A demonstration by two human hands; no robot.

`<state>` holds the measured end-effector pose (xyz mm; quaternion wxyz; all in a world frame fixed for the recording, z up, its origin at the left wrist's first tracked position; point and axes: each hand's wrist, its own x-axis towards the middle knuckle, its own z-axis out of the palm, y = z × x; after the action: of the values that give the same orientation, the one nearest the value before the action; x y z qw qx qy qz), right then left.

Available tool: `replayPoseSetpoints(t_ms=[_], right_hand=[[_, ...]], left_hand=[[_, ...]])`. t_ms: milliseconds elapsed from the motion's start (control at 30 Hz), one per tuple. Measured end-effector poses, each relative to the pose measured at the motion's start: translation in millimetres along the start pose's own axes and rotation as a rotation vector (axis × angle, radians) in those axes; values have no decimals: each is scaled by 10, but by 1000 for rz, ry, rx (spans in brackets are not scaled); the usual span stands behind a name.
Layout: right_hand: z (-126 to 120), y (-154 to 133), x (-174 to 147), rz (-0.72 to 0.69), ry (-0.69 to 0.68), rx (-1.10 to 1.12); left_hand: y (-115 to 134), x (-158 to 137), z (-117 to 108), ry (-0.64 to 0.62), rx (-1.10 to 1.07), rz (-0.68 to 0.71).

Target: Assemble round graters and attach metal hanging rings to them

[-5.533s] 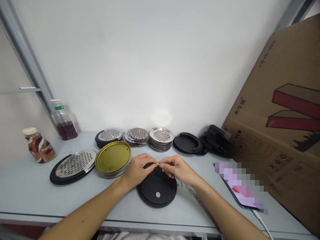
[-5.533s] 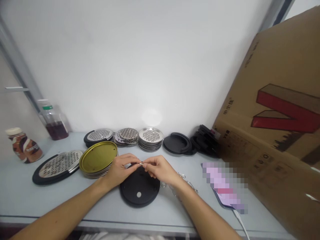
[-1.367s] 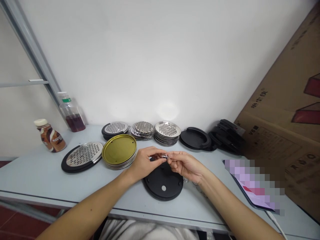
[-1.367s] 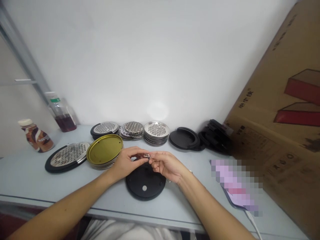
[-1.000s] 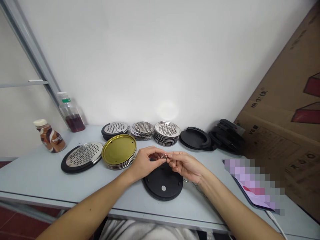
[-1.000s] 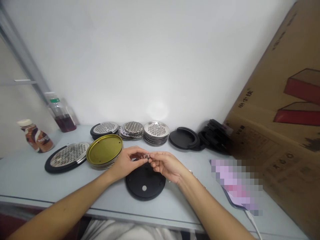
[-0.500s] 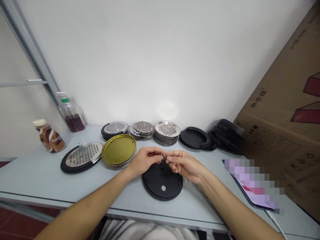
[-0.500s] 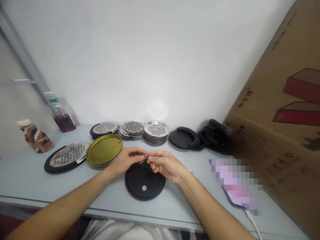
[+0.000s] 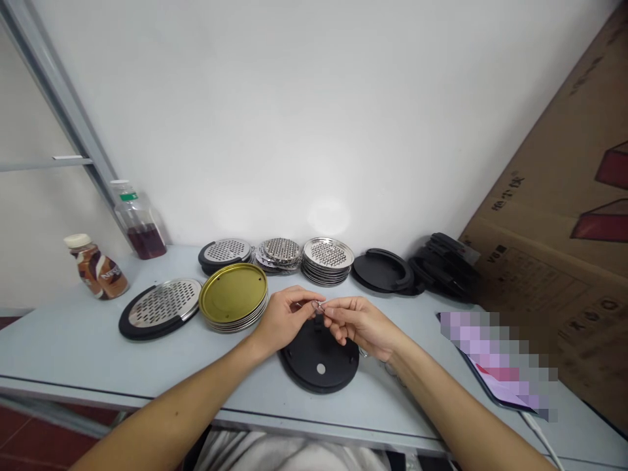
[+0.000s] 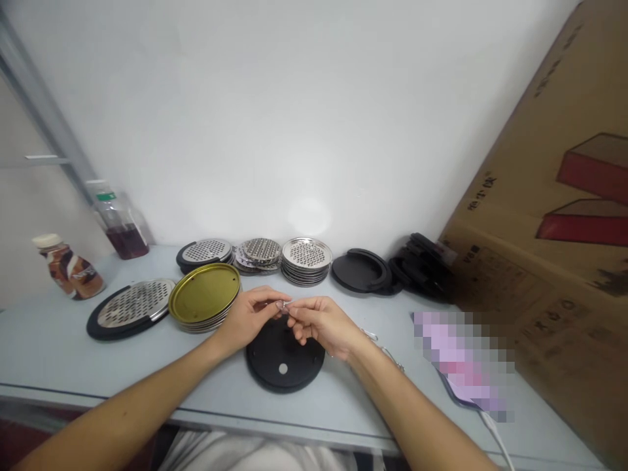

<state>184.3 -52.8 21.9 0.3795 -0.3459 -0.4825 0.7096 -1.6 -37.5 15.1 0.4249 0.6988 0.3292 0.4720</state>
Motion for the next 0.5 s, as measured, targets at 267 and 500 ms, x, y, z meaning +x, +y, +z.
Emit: replayPoseSetpoints(t_ms=[267, 500], right_hand=[[157, 53, -35, -324, 167, -780], [167, 131, -39, -598, 192, -1240]], left_hand=[[-9, -5, -16, 28, 189, 39], [-37, 0, -3, 33, 189, 28]])
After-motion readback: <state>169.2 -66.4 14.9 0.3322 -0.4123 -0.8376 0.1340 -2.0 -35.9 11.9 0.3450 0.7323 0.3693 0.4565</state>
